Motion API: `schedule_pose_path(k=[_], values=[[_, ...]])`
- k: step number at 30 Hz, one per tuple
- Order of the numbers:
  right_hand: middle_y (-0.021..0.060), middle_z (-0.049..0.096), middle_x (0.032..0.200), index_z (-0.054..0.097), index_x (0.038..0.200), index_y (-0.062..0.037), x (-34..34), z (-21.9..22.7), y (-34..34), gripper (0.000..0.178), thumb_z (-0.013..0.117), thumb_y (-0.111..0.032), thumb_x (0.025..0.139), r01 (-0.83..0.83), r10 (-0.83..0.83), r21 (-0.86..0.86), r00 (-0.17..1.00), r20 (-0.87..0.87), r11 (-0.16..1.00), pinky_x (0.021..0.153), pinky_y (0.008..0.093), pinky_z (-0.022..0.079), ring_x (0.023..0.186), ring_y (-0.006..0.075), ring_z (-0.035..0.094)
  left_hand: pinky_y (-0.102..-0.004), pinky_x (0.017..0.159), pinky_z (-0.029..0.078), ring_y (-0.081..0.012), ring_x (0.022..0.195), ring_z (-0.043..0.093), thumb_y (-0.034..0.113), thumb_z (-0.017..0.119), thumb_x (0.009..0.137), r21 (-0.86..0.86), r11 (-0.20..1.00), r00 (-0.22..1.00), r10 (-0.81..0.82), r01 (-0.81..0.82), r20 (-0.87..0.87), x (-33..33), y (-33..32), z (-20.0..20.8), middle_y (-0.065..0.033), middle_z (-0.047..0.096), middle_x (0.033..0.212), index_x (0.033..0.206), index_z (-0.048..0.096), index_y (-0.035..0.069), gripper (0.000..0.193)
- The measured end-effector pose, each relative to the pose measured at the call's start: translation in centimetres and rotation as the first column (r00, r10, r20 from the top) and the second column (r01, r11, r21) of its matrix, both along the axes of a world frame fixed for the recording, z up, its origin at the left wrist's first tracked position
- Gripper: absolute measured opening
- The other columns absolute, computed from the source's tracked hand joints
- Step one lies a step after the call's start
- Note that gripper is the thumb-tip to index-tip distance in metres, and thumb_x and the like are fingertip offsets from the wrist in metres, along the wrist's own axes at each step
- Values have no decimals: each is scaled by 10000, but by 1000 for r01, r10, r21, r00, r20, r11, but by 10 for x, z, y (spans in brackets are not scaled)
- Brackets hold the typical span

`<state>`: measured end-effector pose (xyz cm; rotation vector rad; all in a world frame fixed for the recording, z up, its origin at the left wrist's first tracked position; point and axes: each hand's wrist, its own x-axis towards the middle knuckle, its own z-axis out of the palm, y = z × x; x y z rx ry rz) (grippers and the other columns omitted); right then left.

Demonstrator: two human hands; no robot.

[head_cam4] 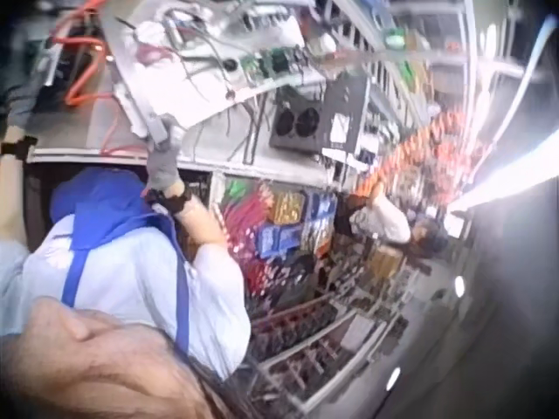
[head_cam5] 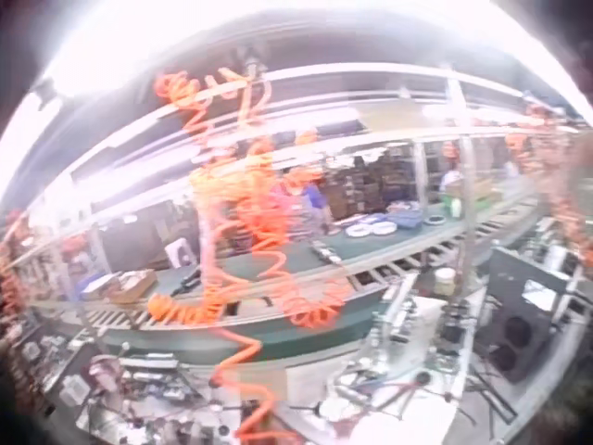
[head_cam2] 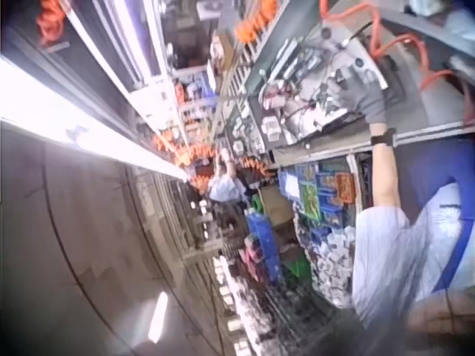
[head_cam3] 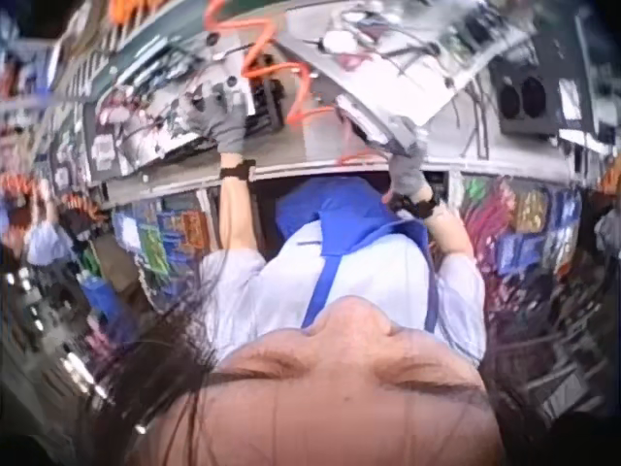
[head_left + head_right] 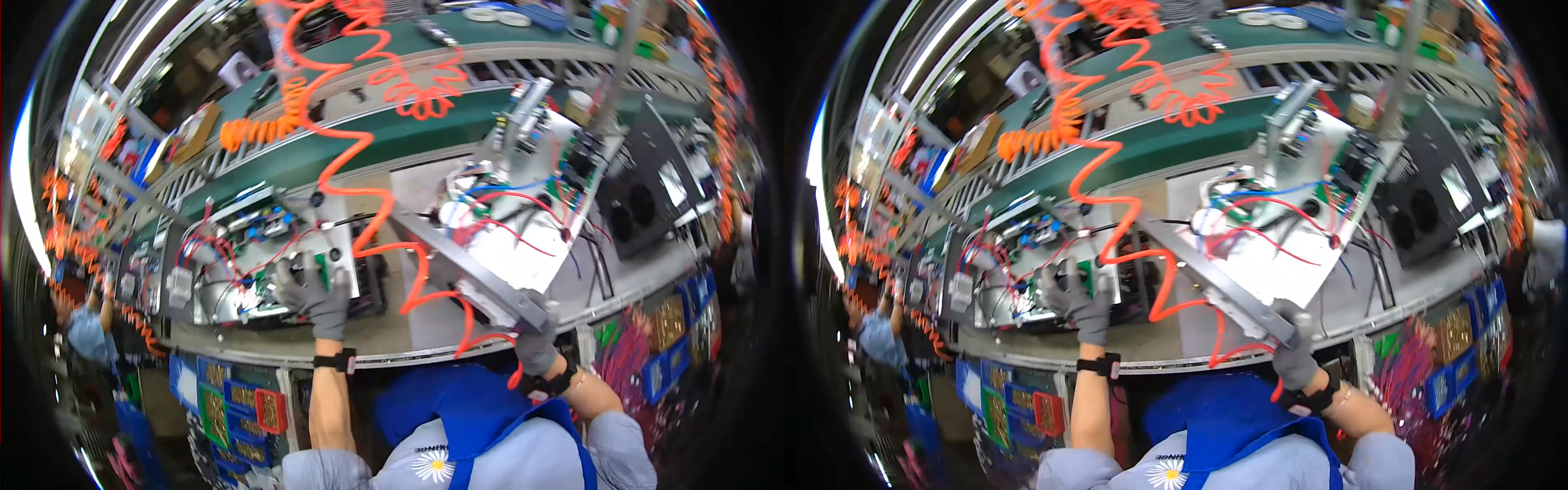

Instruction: Assembling components, connecting wires, and using a pneumatic screwdriver to secure parts in an electronic device on a production line.

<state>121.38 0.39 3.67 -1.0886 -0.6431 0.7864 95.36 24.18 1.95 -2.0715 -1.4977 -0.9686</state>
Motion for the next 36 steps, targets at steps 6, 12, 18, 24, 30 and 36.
schedule_pose_path(k=[6, 12, 18, 24, 30, 36], values=[[78, 558, 885, 546, 1075, 18, 35, 26, -33, 312, 452, -252, 949, 185, -195, 65, 887, 419, 981, 734, 286, 452, 791, 149, 543, -579, 1107, 186, -430, 1372, 251, 403, 667, 808, -72, 996, 989, -36, 47, 140, 34, -68, 2, -236, 307, 1456, 1325, 519, 109, 613], [47, 570, 927, 592, 1089, -17, 150, 10, -64, 225, 530, -160, 926, 308, -247, -26, 806, 537, 951, 738, 268, 456, 833, 104, 539, -307, 834, 487, -181, 987, 610, 177, 558, 935, -225, 432, 141, 219, 874, 966, 110, -189, -28, -121, 608, 1110, 1323, 469, -27, 448], [47, 628, 877, 628, 1122, -45, 340, -44, 6, 340, 585, -318, 923, 485, -436, -358, 874, 212, 798, 655, 282, 488, 727, 128, 573, -222, 532, 442, -80, 574, 569, 185, 573, 912, -174, -740, 481, 224, 650, 847, 115, -235, 72, -121, 695, 885, 1105, 618, -53, 310], [60, 674, 860, 601, 1033, -83, 369, -77, 78, 202, 556, -257, 941, 31, -105, -195, 919, -379, 980, 674, 346, 581, 734, 202, 674, -355, 640, 423, -261, 739, 586, 274, 767, 786, -215, 654, 679, -731, 725, 70, 191, -259, 92, -101, 639, 880, 1092, 638, 27, 414], [33, 660, 823, 615, 965, -67, 364, -93, 83, 153, 575, -210, 927, 135, -183, -148, 907, -379, 980, 616, 321, 534, 701, 155, 637, -460, 835, 377, -280, 904, 524, 275, 792, 690, 229, 857, 860, -496, 463, 117, 213, -227, 61, -104, 555, 1020, 1051, 587, 74, 461], [58, 650, 801, 628, 981, -42, 326, -81, 71, 179, 575, -201, 918, 243, -240, -32, 915, -326, 970, 594, 312, 524, 653, 169, 628, -506, 1014, 344, -318, 1031, 533, 223, 590, 738, 157, 814, 821, -570, 559, 26, 181, -162, 63, -153, 544, 1091, 1151, 541, 34, 456]])
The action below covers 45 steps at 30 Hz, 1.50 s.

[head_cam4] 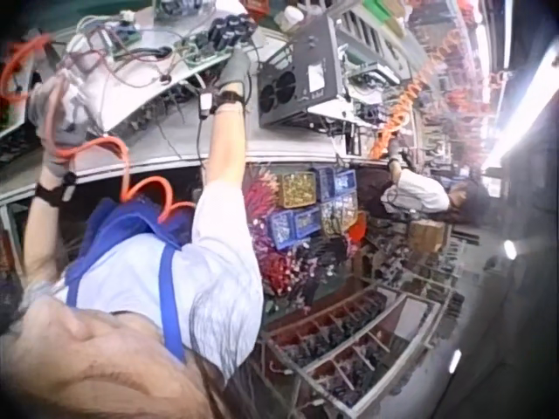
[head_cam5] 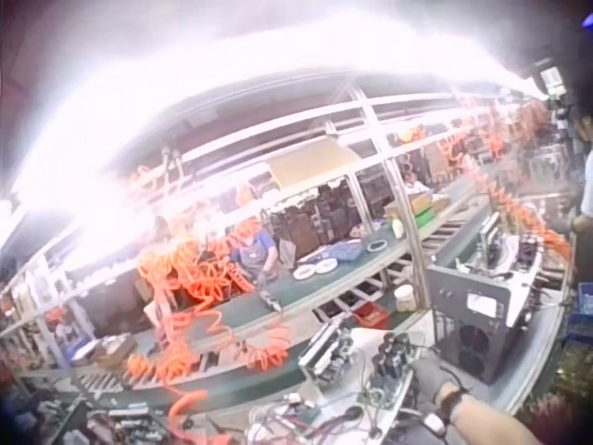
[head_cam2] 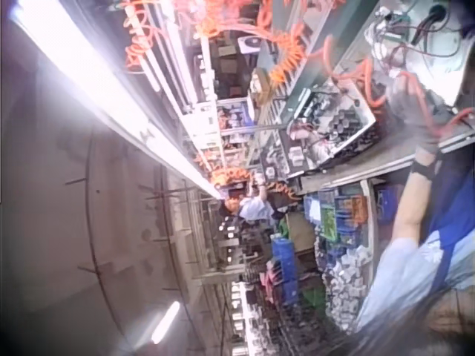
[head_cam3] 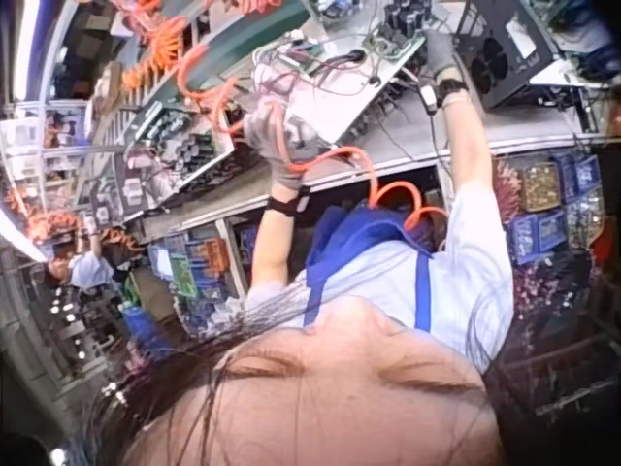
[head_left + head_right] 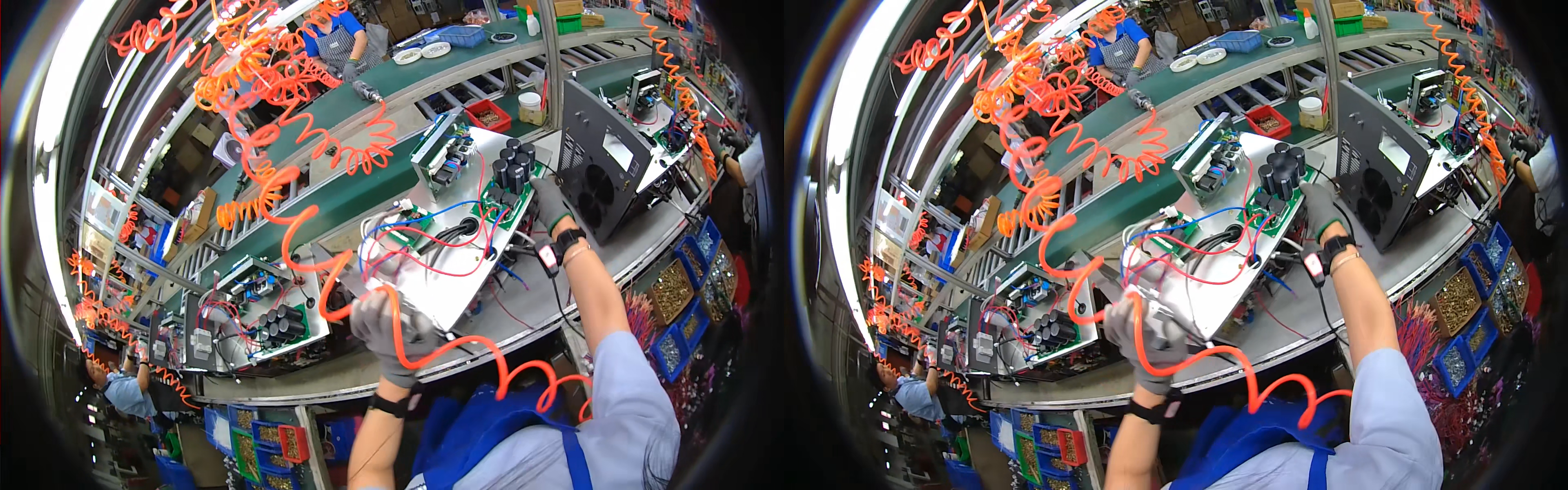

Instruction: Assembling components, connecting wires, and using a pneumatic screwdriver to secure parts in an electronic device on a production line.

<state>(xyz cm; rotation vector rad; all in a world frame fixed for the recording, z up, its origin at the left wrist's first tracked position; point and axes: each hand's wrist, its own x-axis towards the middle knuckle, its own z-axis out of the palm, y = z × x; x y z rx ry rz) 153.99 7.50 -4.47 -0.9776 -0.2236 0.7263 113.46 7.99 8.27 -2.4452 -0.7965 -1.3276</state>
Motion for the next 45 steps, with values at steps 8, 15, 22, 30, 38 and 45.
schedule_pose_path(k=[8, 15, 22, 30, 38, 45], values=[[64, 613, 1018, 543, 1166, -46, -107, 12, -69, 300, 551, -255, 951, 99, -104, -128, 994, -28, 987, 776, 336, 526, 880, 152, 610, -464, 1019, 398, -383, 1180, 516, 21, 481, 663, -279, 943, 964, -113, 181, 241, -55, 79, 15, -218, 546, 1250, 1155, 563, -26, 501], [141, 636, 1114, 520, 1259, 8, -175, 93, -111, 476, 615, -295, 905, 226, 2, -192, 642, 767, 955, 875, 355, 496, 1006, 224, 620, -430, 1065, 383, -390, 1260, 476, -3, 457, 690, -349, 900, 876, -69, 262, 478, -48, 82, -7, -236, 515, 1314, 1150, 577, -26, 476], [172, 681, 934, 589, 1193, -40, -263, 137, -71, 427, 577, -307, 860, -117, 768, -811, 420, 483, 574, 810, 410, 501, 892, 293, 664, -435, 1056, 392, -393, 1250, 488, -42, 449, 686, -372, 884, 861, -64, 284, 505, -48, 79, -5, -233, 512, 1316, 1135, 574, -25, 466], [74, 652, 841, 602, 1132, 28, -76, 237, -188, 292, 582, -55, 854, 64, 57, -87, 376, 925, 994, 685, 273, 511, 732, 122, 628, -387, 1069, 372, -334, 1261, 481, -47, 504, 788, -372, 888, 846, -35, 271, 532, -42, 77, -9, -185, 503, 1340, 1163, 561, -13, 381], [178, 653, 1027, 678, 997, -76, 51, 38, -134, 280, 610, -288, 827, 589, 643, -642, 253, 723, 491, 845, 448, 492, 964, 382, 612, -382, 1068, 383, -338, 1287, 462, -21, 468, 793, -380, 885, 858, -42, 270, 512, -38, 69, 3, -205, 477, 1369, 1170, 557, -17, 387], [152, 572, 1186, 657, 1094, -10, 29, 6, -124, 354, 634, -196, 793, 546, 304, -523, 444, 843, 654, 924, 345, 456, 1057, 276, 597, -414, 1073, 380, -358, 1265, 478, -7, 540, 794, -367, 904, 883, -22, 217, 468, -38, 72, -1, -213, 507, 1337, 1142, 558, -2, 349]])
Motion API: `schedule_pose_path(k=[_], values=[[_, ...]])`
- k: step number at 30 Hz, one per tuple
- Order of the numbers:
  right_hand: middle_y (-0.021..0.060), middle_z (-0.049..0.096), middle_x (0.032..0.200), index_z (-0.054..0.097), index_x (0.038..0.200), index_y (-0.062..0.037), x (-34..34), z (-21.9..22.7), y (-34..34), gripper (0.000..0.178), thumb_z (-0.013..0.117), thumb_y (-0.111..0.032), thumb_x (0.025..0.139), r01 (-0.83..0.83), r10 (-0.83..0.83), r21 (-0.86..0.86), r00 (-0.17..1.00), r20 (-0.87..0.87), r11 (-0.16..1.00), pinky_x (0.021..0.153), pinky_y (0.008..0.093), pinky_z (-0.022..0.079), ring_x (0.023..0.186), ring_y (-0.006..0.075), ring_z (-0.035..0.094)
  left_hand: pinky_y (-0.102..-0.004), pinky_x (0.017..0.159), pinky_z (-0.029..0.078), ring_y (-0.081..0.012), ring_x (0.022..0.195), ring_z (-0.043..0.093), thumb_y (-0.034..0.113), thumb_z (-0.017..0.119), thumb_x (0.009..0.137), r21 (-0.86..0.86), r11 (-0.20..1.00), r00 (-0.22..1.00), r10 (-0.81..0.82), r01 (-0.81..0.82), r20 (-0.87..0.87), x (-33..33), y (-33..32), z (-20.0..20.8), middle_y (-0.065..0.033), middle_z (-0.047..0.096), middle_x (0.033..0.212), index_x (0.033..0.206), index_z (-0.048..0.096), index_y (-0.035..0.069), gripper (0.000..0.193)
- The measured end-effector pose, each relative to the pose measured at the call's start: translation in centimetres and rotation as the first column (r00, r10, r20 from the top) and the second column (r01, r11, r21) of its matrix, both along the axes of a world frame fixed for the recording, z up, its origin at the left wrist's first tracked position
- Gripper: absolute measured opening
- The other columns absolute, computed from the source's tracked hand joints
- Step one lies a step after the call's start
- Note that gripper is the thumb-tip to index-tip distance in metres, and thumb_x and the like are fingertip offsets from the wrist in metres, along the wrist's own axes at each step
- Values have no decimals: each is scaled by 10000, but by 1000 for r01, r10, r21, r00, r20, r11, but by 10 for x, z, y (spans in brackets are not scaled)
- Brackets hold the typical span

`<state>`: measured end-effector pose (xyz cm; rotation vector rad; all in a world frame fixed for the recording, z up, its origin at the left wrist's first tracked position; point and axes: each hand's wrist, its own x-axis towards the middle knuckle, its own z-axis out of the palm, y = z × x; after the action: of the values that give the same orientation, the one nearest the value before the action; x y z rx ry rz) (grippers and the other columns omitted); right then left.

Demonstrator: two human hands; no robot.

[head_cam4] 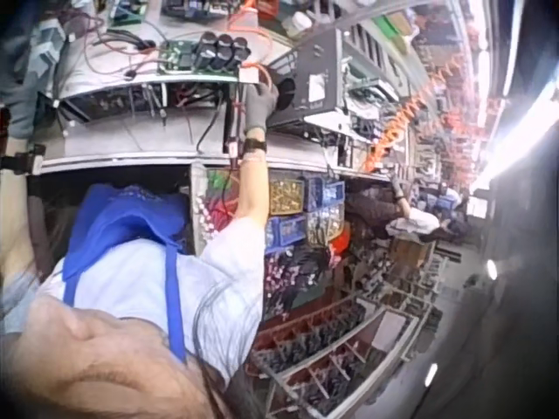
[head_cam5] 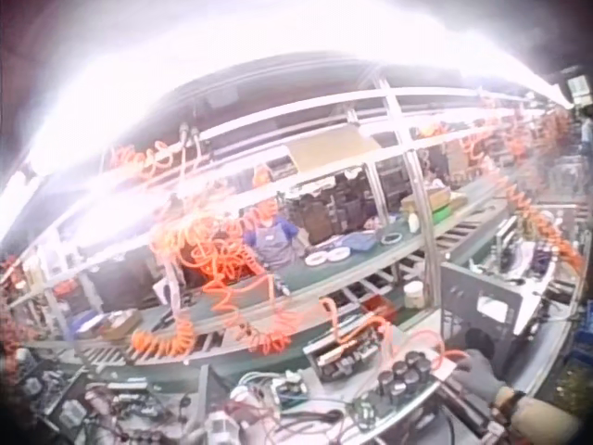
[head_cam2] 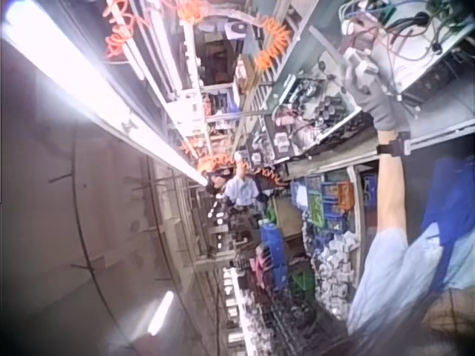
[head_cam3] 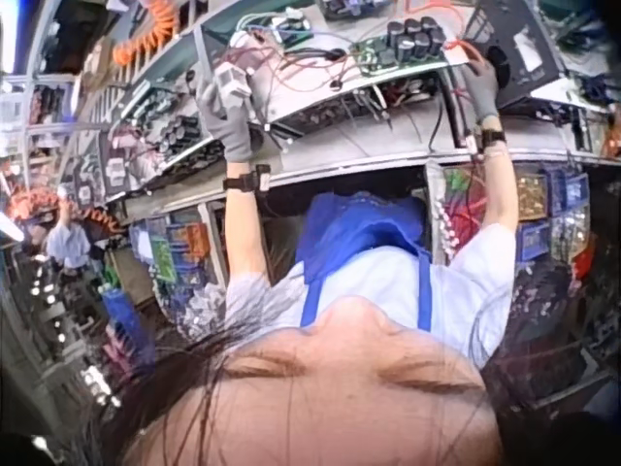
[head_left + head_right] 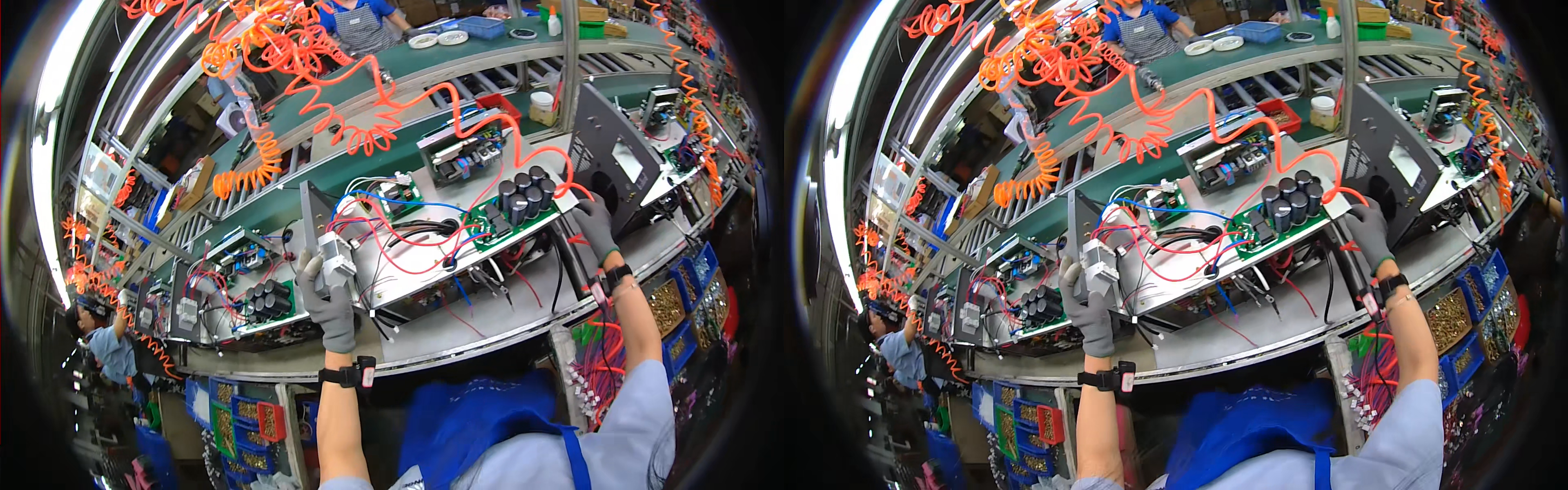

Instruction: Assembling components, connecting wires, and using a pneumatic screwdriver to secure parts in an electronic device on a production line.

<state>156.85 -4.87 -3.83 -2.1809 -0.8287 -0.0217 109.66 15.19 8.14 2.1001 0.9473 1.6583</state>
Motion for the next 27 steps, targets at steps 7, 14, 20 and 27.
schedule_pose_path(k=[7, 14, 20, 27], values=[[67, 596, 1256, 573, 1283, 13, -28, -2, -25, 402, 589, -84, 893, 95, 320, 716, 849, -421, 691, 1036, 281, 377, 1184, 149, 522, -419, 1084, 370, -353, 1281, 464, -35, 480, 758, 2, 1000, 1000, 4, -4, 16, -2, 5, -9, -210, 494, 1352, 1160, 555, 8, 411], [139, 580, 1254, 634, 1138, 36, -156, 108, -123, 314, 562, -142, 889, 27, -114, 611, 988, 104, 791, 1033, 351, 380, 1203, 251, 521, -406, 1074, 378, -356, 1273, 459, -12, 468, 685, 41, 993, 994, -107, 107, -3, -12, 8, -10, -230, 451, 1373, 1184, 537, -6, 504], [122, 677, 935, 670, 932, 15, -375, 58, -209, 249, 586, -218, 910, -14, 213, 398, 862, -459, 917, 833, 350, 494, 883, 243, 638, -367, 940, 450, -297, 1055, 580, 92, 533, 819, 31, 962, 961, -274, 273, 44, -26, 39, -41, -145, 599, 1154, 1139, 562, 11, 332], [193, 673, 1059, 680, 1057, -43, -575, -209, -351, 506, 588, -489, 837, 176, -765, -754, 295, -573, 633, 919, 449, 474, 1051, 368, 615, -309, 852, 488, -244, 984, 585, 72, 459, 915, -66, 889, 888, -456, 452, -65, -37, 46, -60, -162, 586, 1130, 1264, 475, 8, 355]])
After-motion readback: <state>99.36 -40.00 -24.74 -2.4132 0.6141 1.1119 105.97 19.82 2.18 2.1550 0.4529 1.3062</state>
